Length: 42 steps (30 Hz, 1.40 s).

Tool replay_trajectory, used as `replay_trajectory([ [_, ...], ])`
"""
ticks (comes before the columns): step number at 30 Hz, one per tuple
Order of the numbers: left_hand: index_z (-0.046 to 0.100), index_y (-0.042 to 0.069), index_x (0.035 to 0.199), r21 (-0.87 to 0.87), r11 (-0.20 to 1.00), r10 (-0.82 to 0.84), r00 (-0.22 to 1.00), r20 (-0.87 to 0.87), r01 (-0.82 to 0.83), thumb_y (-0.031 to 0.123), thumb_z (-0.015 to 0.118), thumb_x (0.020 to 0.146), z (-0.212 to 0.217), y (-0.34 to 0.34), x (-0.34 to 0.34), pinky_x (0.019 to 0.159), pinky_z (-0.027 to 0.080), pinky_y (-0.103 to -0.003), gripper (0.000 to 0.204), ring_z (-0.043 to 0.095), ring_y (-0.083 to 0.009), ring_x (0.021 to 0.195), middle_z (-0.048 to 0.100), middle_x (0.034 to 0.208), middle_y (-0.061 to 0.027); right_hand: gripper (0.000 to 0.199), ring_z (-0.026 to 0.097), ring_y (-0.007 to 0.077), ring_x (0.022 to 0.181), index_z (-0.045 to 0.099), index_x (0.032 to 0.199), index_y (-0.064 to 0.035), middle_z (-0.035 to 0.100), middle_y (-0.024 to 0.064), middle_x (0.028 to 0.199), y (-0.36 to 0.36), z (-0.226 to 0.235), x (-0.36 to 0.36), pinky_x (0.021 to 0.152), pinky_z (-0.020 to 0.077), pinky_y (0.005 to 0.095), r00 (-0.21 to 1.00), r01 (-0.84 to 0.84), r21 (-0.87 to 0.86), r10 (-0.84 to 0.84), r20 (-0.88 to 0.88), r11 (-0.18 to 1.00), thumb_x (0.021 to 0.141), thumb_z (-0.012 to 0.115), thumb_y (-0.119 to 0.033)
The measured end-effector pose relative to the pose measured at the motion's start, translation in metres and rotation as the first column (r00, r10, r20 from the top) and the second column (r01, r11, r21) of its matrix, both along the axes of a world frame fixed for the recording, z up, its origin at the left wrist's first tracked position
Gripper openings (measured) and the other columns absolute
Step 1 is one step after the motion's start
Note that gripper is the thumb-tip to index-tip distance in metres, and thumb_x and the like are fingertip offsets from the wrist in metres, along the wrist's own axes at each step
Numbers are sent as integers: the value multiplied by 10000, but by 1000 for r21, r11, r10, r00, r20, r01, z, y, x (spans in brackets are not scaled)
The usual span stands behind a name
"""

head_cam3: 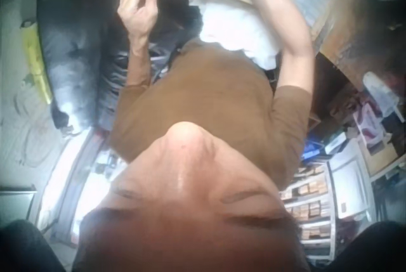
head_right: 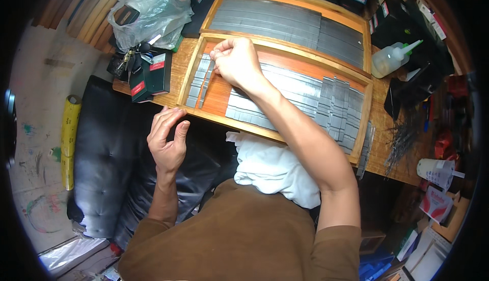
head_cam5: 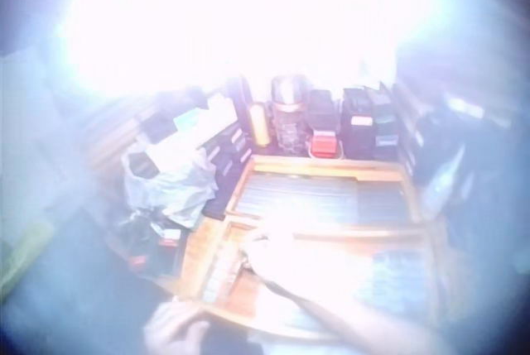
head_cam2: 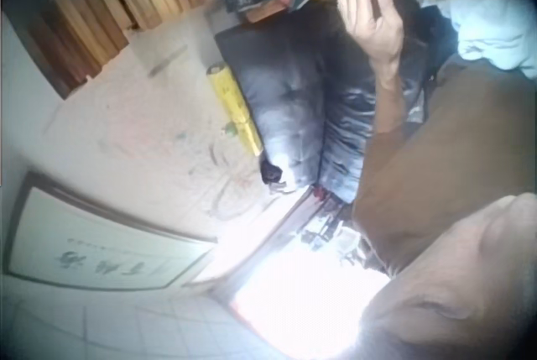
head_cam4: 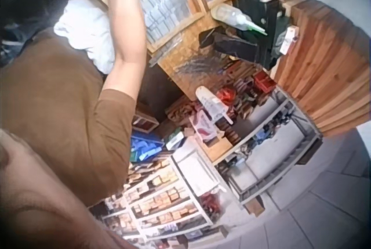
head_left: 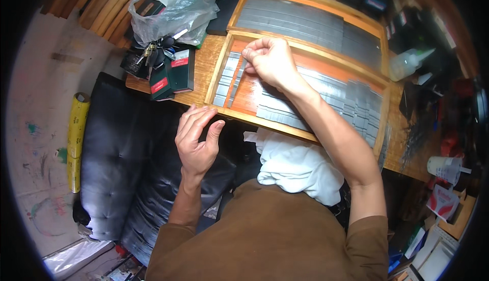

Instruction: The person repeatedly picks up small metal strips from a wooden tray and joins them end-to-end by hand, forming longer linked assemblies. The person places the assembled pieces back into the tray and continues the process with additional strips.

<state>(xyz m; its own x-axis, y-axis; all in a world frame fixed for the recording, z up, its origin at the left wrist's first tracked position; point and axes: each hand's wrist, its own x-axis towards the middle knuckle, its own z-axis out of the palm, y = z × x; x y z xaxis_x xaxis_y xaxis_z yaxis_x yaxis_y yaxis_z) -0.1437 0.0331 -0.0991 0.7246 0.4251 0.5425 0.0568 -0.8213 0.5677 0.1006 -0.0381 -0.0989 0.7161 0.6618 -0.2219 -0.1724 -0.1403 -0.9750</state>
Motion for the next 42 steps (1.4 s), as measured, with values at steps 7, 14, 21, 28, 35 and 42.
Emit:
replay_trajectory([
  [7, 757, 17, 1163, 195, 950, -194, 952, -238, 243, 279, 826, 889, -2, 16, 18, 1176, 391, -542, 386, 649, -338, 1225, 758, 1224, -113, 211, 744, 200, 681, 701, 1071, 93, 743, 149, 788, 19, -36, 2, 636, 608, 324, 936, 3, -86, 28, 351, 996, 966, 757, -81],
  [14, 767, 9, 1125, 269, 931, -188, 957, -221, 245, 324, 818, 888, -20, 28, 24, 1185, 390, -555, 397, 657, -335, 1200, 766, 1127, -106, 248, 768, 391, 777, 733, 1042, 99, 733, 257, 757, 15, -19, -11, 810, 590, 446, 746, 48, -190, 92, 660, 981, 944, 714, -129],
  [21, 785, 59, 1079, 367, 912, -116, 974, -192, 181, 381, 824, 887, -21, 28, 25, 1223, 288, -569, 377, 628, -311, 1241, 762, 1057, -57, 196, 715, 163, 640, 684, 991, 58, 735, 116, 806, 5, 4, -17, 514, 556, 318, 938, -326, -268, 346, 31, 907, 1053, 569, -88],
  [28, 785, 51, 1059, 321, 938, -71, 979, -190, 130, 371, 864, 845, -8, 24, 27, 1192, 319, -557, 393, 613, -331, 1238, 768, 1073, -63, 334, 656, 105, 649, 684, 1003, 30, 710, 69, 791, -33, 20, 40, 593, 541, 292, 839, -86, -233, 197, 507, 969, 1104, 568, -267],
  [35, 768, -20, 1074, 39, 946, -315, 940, -133, 323, 252, 849, 864, 2, -4, 70, 1074, 450, -477, 353, 648, -343, 1177, 766, 1144, -154, 565, 684, 326, 730, 700, 922, 75, 667, 264, 747, -28, 33, 49, 756, 534, 474, 773, -161, -294, 306, 556, 942, 1115, 476, -406],
  [42, 791, 1, 1024, 105, 936, -315, 933, -173, 336, 304, 850, 863, -7, -8, 75, 1078, 431, -474, 348, 663, -324, 1143, 789, 1102, -141, 598, 729, 485, 890, 716, 934, 85, 714, 342, 885, -20, 39, 43, 843, 546, 541, 721, -175, -396, 392, 572, 901, 1132, 451, -413],
])
